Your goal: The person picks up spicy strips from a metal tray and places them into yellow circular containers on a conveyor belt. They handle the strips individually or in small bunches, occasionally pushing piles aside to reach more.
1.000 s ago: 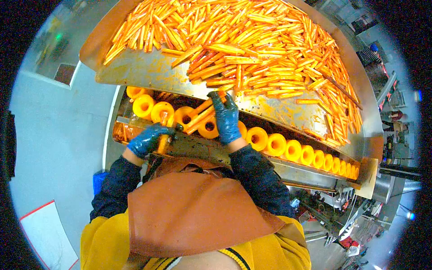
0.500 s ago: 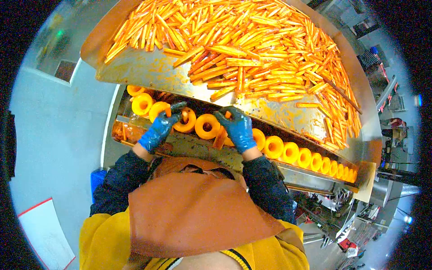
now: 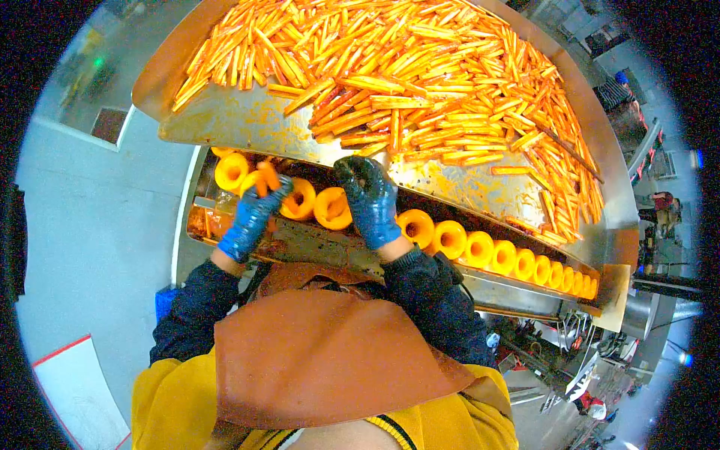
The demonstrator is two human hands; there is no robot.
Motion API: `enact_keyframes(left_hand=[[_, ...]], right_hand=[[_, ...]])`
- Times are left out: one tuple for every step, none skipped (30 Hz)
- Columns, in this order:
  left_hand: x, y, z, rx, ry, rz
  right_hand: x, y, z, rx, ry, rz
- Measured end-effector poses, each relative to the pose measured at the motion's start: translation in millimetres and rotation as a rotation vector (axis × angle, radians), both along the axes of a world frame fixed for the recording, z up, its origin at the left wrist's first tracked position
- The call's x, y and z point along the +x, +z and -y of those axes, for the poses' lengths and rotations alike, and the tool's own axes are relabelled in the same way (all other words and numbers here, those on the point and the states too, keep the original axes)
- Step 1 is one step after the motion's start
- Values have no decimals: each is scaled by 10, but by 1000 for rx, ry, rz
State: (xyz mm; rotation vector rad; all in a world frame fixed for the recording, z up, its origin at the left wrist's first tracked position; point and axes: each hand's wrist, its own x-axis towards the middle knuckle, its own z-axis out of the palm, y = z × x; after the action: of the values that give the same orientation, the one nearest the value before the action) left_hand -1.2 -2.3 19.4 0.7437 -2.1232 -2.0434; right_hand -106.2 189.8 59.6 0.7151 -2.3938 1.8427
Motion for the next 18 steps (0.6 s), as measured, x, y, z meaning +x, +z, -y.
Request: enact_keyframes(left_hand=[[25, 250, 23, 76, 111, -41], [24, 78, 169, 103, 147, -163], [32, 111, 245, 66, 146, -161], [66, 47, 363, -68, 93, -38], [90, -21, 450, -202, 41, 84], [112, -20, 461, -206, 45, 82], [154, -14, 463, -109, 30, 95], [185, -16, 475, -12, 15, 108], [198, -62, 522, -14, 18, 108], [213, -129, 586, 18, 132, 14], [226, -185, 641, 50, 245, -79], [191, -50, 632, 93, 298, -231], [148, -59, 695, 93, 304, -230], [79, -70, 781, 97, 377, -315], [26, -79, 839, 101, 449, -402], [-20, -9, 827, 119, 455, -427], [-43, -95, 863, 121, 457, -427], [-60, -249, 916, 59, 455, -416]], right_hand=[[-35, -44, 60, -50, -12, -43], [-18, -43, 126, -50, 3, -23], [14, -26, 212, -51, 19, -4], [28, -111, 286, -103, 80, -57], [21, -200, 334, 15, 174, -170], [37, -271, 363, 190, 220, -169], [61, -328, 377, 364, 264, -165], [88, -364, 332, 450, 293, -129], [94, -356, 283, 447, 297, -129], [85, -350, 221, 381, 295, -123], [82, -347, 158, 316, 293, -115], [92, -325, 94, 315, 299, -113], [101, -281, 29, 304, 289, -12], [98, -238, -37, 294, 278, 87], [79, -216, -105, 284, 265, 186], [53, -315, -171, 283, 240, -76], [50, -359, -240, 286, 241, -76], [72, -356, -303, 327, 251, -33]])
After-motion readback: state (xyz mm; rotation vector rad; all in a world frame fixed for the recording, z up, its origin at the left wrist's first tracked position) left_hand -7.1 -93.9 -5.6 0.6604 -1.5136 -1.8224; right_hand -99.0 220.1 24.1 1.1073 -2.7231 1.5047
